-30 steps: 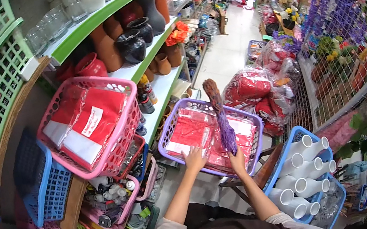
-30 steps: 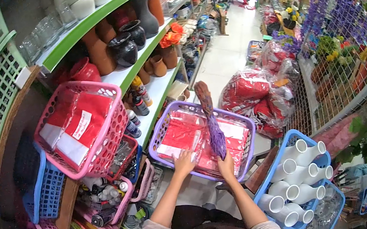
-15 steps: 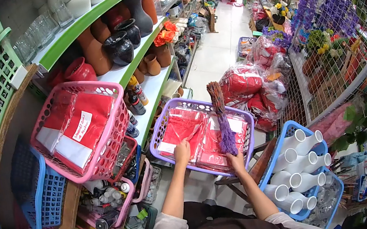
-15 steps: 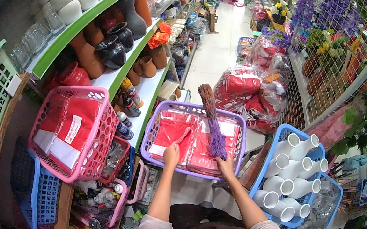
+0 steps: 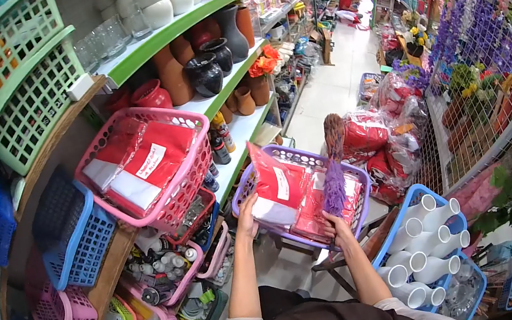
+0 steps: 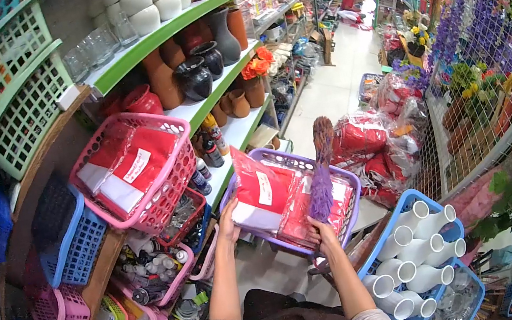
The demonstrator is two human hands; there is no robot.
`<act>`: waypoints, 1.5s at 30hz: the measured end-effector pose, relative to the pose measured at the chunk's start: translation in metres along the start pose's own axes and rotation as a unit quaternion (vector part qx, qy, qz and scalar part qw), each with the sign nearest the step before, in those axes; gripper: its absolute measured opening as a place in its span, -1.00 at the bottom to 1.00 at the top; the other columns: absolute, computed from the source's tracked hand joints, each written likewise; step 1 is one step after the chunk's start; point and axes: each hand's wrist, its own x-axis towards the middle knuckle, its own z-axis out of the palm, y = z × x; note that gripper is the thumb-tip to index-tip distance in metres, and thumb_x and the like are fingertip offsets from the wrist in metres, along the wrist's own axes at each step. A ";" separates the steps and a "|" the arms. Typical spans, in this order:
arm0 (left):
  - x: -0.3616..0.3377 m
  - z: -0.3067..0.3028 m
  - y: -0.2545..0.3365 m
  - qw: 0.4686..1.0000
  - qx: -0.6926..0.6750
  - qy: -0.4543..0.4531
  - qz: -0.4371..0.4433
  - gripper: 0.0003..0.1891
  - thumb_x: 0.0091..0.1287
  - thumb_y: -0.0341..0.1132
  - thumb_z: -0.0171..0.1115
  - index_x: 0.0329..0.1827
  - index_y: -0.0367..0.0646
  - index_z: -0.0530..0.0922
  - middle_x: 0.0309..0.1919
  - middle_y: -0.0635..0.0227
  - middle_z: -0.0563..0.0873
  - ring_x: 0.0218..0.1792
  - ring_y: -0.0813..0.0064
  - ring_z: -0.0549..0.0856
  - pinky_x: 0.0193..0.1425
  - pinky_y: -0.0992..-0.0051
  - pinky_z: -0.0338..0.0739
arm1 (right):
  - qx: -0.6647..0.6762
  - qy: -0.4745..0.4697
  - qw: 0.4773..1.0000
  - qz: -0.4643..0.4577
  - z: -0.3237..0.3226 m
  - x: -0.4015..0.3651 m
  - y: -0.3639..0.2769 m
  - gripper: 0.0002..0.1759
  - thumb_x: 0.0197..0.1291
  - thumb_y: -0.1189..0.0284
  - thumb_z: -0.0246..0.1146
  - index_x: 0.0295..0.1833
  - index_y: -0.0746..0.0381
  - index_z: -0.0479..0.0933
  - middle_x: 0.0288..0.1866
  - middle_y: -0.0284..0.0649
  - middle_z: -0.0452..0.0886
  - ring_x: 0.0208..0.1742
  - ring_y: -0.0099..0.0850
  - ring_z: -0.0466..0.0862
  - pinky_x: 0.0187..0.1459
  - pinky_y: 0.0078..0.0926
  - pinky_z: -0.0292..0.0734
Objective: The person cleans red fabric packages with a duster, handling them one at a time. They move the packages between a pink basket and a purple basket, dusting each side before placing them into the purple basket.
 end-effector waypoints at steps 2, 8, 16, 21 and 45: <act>-0.010 0.005 0.008 0.988 -0.129 -0.084 -0.022 -0.59 0.30 -0.22 0.01 0.15 -0.25 0.38 0.05 0.23 0.54 0.07 0.39 0.52 0.17 0.39 0.35 | -0.006 -0.014 1.000 0.007 0.016 -0.004 -0.007 -0.66 0.15 0.19 0.20 -0.55 0.09 0.30 -0.75 -0.50 0.22 -0.85 -0.68 0.05 -0.79 -0.69 -0.11; -0.032 0.007 0.014 0.953 -0.272 -0.135 0.018 -0.52 0.23 -0.17 0.11 0.16 -0.24 0.37 0.06 0.23 0.54 0.06 0.31 0.53 0.18 0.29 0.37 | 0.123 -0.116 0.986 -0.006 0.054 -0.035 -0.035 -0.52 0.02 -0.09 0.21 -0.45 0.12 0.37 -0.72 -0.46 0.29 -0.86 -0.69 0.11 -0.83 -0.74 -0.04; -0.047 -0.005 -0.009 0.927 -0.333 -0.166 0.045 -0.43 0.25 -0.05 0.04 0.25 -0.18 0.27 0.15 0.23 0.45 0.15 0.27 0.45 0.22 0.23 0.35 | 0.104 -0.144 0.983 -0.045 0.072 -0.030 -0.044 -0.71 0.07 0.29 0.24 -0.59 0.09 0.33 -0.79 -0.49 0.29 -0.89 -0.68 0.08 -0.87 -0.74 -0.11; -0.063 0.023 -0.005 0.913 -0.333 -0.218 0.094 -0.40 0.35 0.11 -0.34 0.35 -0.06 0.10 0.31 0.27 0.23 0.29 0.25 0.24 0.34 0.20 0.14 | 0.178 -0.144 0.970 -0.082 0.089 -0.042 -0.044 -0.62 0.12 0.47 0.18 -0.69 0.08 0.22 -0.84 -0.52 0.08 -0.89 -0.66 0.01 -0.83 -0.68 -0.07; -0.025 0.055 0.029 0.848 -0.438 -0.137 0.267 -0.43 0.35 0.07 -0.24 0.35 0.00 0.15 0.29 0.39 0.27 0.29 0.38 0.25 0.39 0.32 0.05 | -0.726 0.084 0.604 -0.318 0.035 -0.097 -0.017 -0.79 -0.13 0.43 0.17 -0.47 0.41 0.54 -0.49 0.23 0.50 -0.37 0.13 0.56 -0.27 -0.05 0.46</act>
